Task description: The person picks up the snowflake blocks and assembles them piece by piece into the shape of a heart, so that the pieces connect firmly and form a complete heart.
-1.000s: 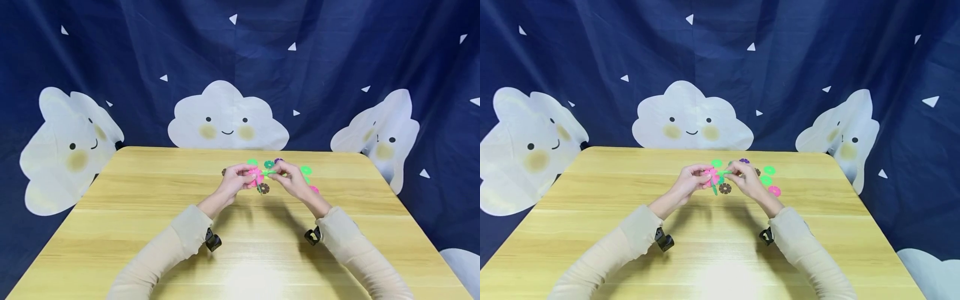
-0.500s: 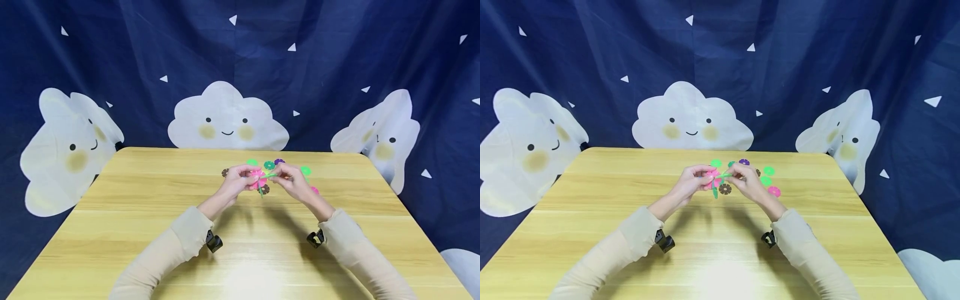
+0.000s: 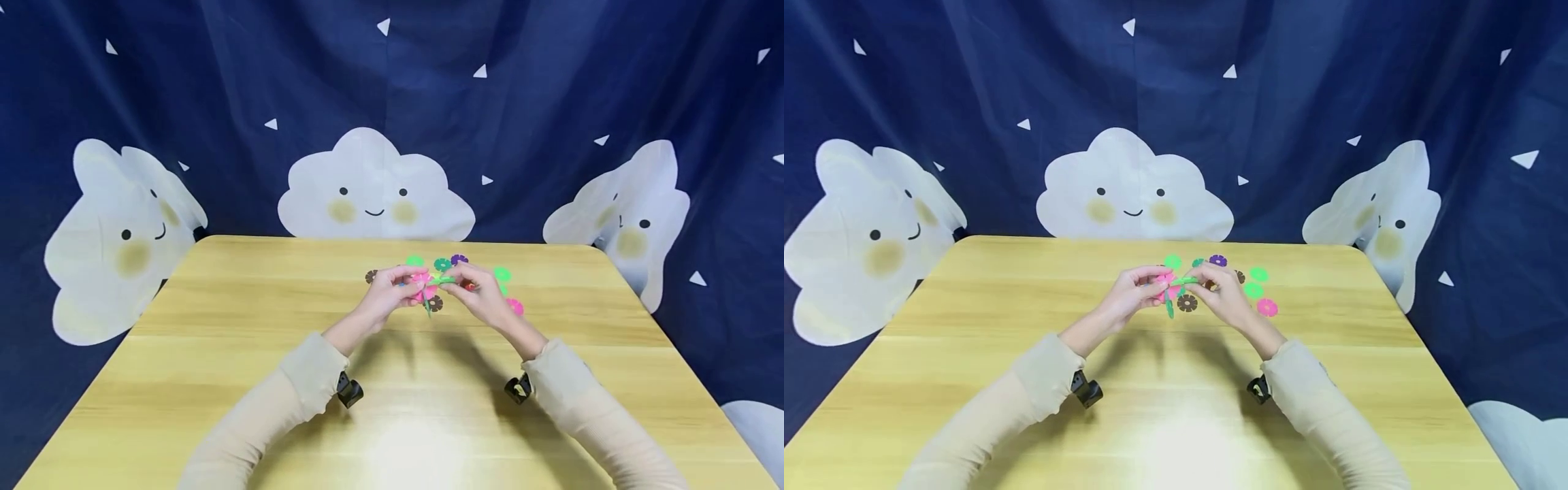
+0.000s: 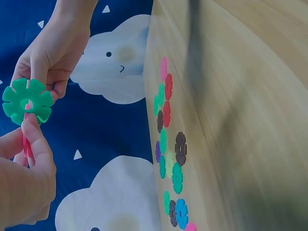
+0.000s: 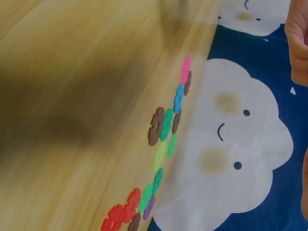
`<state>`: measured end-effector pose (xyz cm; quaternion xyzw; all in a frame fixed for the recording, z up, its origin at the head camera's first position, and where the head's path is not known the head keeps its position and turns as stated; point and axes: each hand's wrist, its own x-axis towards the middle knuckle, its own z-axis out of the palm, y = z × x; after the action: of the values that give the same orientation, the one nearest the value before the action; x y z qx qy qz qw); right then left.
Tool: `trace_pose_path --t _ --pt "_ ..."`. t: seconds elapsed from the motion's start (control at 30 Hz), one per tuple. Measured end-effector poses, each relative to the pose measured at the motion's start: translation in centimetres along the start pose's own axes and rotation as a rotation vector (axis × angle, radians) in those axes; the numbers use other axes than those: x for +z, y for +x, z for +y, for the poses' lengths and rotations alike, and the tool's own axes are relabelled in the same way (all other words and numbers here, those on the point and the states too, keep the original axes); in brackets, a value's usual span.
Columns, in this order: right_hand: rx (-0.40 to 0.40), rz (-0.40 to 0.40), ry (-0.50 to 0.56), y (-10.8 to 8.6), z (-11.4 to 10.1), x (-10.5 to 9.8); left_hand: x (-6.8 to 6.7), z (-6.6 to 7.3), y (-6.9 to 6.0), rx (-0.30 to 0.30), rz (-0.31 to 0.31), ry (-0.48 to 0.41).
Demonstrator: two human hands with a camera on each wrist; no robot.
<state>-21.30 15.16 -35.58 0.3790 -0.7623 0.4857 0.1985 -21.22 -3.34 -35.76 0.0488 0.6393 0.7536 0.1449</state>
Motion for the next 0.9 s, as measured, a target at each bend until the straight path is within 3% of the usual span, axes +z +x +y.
trace_pose_path --t 0.23,0.47,0.9 --pt "0.041 0.002 -0.034 0.6 -1.4 -0.4 -0.1 0.3 0.0 0.013 0.024 -0.008" --pt "-0.08 0.012 -0.049 0.4 -1.4 -0.5 -0.2 0.1 0.0 0.009 0.011 0.021" --pt "-0.15 0.004 -0.022 0.4 -1.1 -0.4 -0.3 -0.3 0.2 0.021 0.03 0.018"
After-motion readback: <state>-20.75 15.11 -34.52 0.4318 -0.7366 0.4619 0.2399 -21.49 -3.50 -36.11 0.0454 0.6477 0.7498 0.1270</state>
